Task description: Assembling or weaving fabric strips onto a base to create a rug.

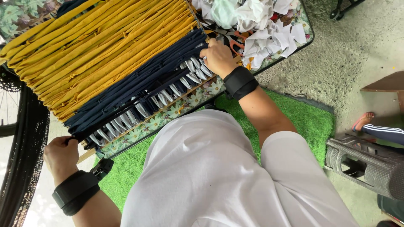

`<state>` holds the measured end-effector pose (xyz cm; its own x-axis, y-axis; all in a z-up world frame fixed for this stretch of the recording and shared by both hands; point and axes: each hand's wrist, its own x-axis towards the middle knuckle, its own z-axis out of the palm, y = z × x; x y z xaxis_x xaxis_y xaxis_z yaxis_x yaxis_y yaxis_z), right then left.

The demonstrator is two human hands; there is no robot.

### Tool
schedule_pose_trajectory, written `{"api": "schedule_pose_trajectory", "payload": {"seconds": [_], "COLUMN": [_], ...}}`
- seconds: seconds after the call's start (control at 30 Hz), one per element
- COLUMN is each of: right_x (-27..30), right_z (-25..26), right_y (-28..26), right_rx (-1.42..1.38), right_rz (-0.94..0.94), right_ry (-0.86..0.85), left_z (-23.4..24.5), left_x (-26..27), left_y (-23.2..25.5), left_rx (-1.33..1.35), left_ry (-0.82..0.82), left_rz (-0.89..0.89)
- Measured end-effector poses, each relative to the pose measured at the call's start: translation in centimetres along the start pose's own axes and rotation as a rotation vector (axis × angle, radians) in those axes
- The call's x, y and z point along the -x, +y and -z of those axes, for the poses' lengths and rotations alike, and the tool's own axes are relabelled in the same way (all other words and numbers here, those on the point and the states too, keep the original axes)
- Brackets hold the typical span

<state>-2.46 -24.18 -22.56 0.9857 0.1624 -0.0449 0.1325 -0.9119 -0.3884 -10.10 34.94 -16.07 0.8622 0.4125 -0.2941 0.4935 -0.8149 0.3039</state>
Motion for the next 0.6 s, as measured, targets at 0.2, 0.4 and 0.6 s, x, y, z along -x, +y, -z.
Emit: {"api": "schedule_pose_trajectory", "payload": {"seconds": [0.2, 0.4, 0.6], "right_x": [-0.1, -1.2, -0.3], "right_z": [-0.7, -0.6, -1.0], "right_y": [0.1, -3.7, -3.7], "right_rx": [0.148, -0.145, -0.034], "right_rz": [-0.052, 0.074, 0.145], "right_ry": [-0.047, -0.013, -0.078], "left_z": [-1.1, 0.3, 1.0], "left_x": [-1.3, -0.4, 0.1], "left_y": [-1.4, 0.2, -1.1], "left_rx": [-0.042, -0.099, -0.120], "left_ry": [0.018, 0.028, 0.209], "left_rz": [-0.082, -0.032, -0.259]}}
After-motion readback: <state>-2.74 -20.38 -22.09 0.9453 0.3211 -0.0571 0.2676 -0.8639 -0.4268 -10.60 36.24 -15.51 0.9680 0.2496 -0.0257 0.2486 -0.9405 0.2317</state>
